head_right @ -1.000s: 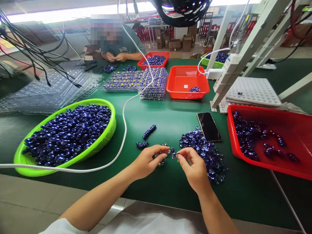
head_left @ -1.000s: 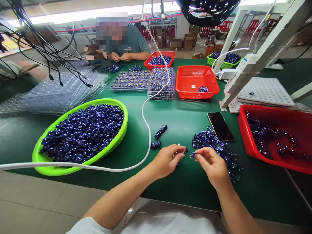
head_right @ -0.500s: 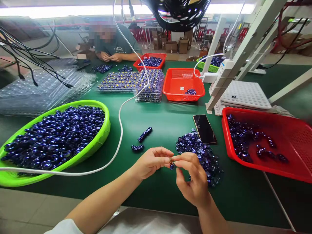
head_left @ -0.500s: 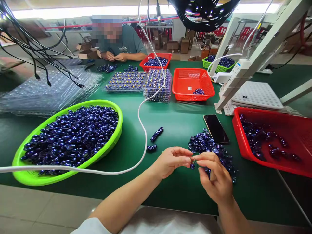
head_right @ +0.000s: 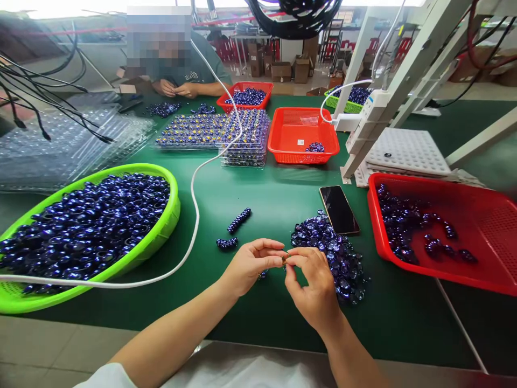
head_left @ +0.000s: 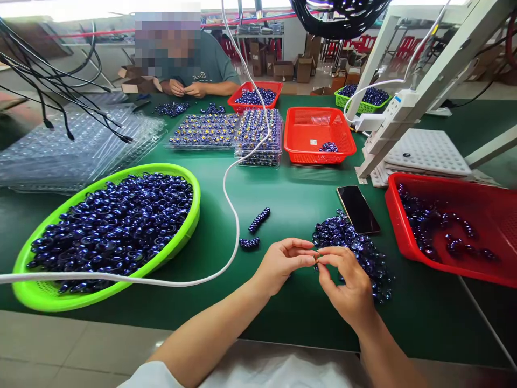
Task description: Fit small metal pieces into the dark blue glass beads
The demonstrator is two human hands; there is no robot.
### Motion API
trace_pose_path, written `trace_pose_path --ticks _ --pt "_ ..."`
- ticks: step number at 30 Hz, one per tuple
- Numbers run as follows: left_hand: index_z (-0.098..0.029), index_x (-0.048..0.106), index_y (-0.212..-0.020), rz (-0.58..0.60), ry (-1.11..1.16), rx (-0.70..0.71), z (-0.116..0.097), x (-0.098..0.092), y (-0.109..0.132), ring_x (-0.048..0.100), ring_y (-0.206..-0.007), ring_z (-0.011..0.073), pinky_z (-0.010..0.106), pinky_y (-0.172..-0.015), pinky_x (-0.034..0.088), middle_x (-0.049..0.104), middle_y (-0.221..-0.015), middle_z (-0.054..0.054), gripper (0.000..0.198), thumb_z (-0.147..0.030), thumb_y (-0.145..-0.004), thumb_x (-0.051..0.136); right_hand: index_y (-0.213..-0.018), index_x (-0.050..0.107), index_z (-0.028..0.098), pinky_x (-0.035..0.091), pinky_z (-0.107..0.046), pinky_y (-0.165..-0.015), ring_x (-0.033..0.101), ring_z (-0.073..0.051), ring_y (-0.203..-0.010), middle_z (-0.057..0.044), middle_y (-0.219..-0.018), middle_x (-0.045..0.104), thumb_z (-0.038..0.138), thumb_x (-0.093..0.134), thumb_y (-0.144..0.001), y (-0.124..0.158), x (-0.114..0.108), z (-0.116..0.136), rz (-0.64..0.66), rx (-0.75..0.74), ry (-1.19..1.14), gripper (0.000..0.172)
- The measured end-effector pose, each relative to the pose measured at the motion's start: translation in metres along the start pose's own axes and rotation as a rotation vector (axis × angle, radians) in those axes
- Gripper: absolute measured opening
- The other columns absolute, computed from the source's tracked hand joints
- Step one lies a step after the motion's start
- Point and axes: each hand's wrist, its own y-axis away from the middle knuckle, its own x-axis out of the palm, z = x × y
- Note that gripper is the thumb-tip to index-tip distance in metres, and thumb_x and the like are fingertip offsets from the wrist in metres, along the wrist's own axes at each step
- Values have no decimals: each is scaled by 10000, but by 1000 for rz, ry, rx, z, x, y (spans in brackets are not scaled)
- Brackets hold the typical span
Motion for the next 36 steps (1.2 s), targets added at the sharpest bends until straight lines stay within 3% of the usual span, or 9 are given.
trace_pose_path --ticks 3,8,12,16,20,25,30,33,36 --pt "-114 717 -938 -7 9 2 -1 1 1 716 -777 159 298 -797 541 774 -845 72 380 -150 -600 887 -992 585 232 517 -432 -830 634 -228 -956 -60 -1008 645 78 648 -829 0 0 1 3 36 7 233" --pt "-116 721 -961 -3 36 -26 -1 2 2 705 -774 138 263 -774 535 759 -844 54 377 -136 -617 875 -1118 590 257 520 -410 -815 634 -217 -952 -61 -1039 646 109 682 -842 -1 1 0 24 -44 42 327" --pt "-118 721 -972 -27 62 -48 -3 2 2 705 -813 145 267 -792 540 753 -867 59 386 -114 -615 867 -1003 602 246 508 -404 -817 637 -205 -923 -48 -994 651 90 672 -845 1 2 -1 -12 -34 74 233" --pt "-125 717 -973 -32 73 -28 -3 4 3 712 -843 170 301 -827 545 749 -858 56 388 -109 -614 861 -924 568 231 507 -405 -824 636 -207 -924 -43 -958 649 114 637 -861 5 2 -2 -13 100 21 149" --pt "-126 708 -955 -50 20 44 0 7 3 717 -828 182 311 -816 551 747 -808 48 383 -113 -606 863 -946 558 231 505 -425 -881 621 -216 -981 -54 -1001 630 116 574 -877 4 2 -1 17 192 -17 135" --pt "-145 700 -951 -124 -43 215 6 12 6 714 -804 166 307 -819 556 746 -799 35 354 -155 -633 854 -1066 579 229 507 -433 -911 605 -234 -1046 -76 -1093 610 152 635 -860 3 2 1 17 93 -19 227" --pt "-153 686 -972 -91 -66 253 14 19 9 718 -842 191 350 -868 556 735 -822 48 348 -205 -665 842 -985 603 230 502 -445 -886 619 -238 -989 -66 -1026 632 157 609 -884 5 3 -4 4 46 22 124" --pt "-161 679 -1006 -26 -184 259 7 16 15 715 -921 220 378 -906 549 728 -904 75 294 -227 -739 781 -948 600 233 497 -451 -881 614 -252 -999 -72 -1038 627 185 591 -891 6 1 -6 24 64 9 75" --pt "-171 702 -1011 -42 -578 353 -17 -4 25 678 -1033 239 369 -923 538 685 -1117 122 212 -211 -803 708 -906 590 238 488 -440 -886 605 -257 -1027 -74 -1073 618 213 564 -906 7 -2 -7 64 90 1 36"
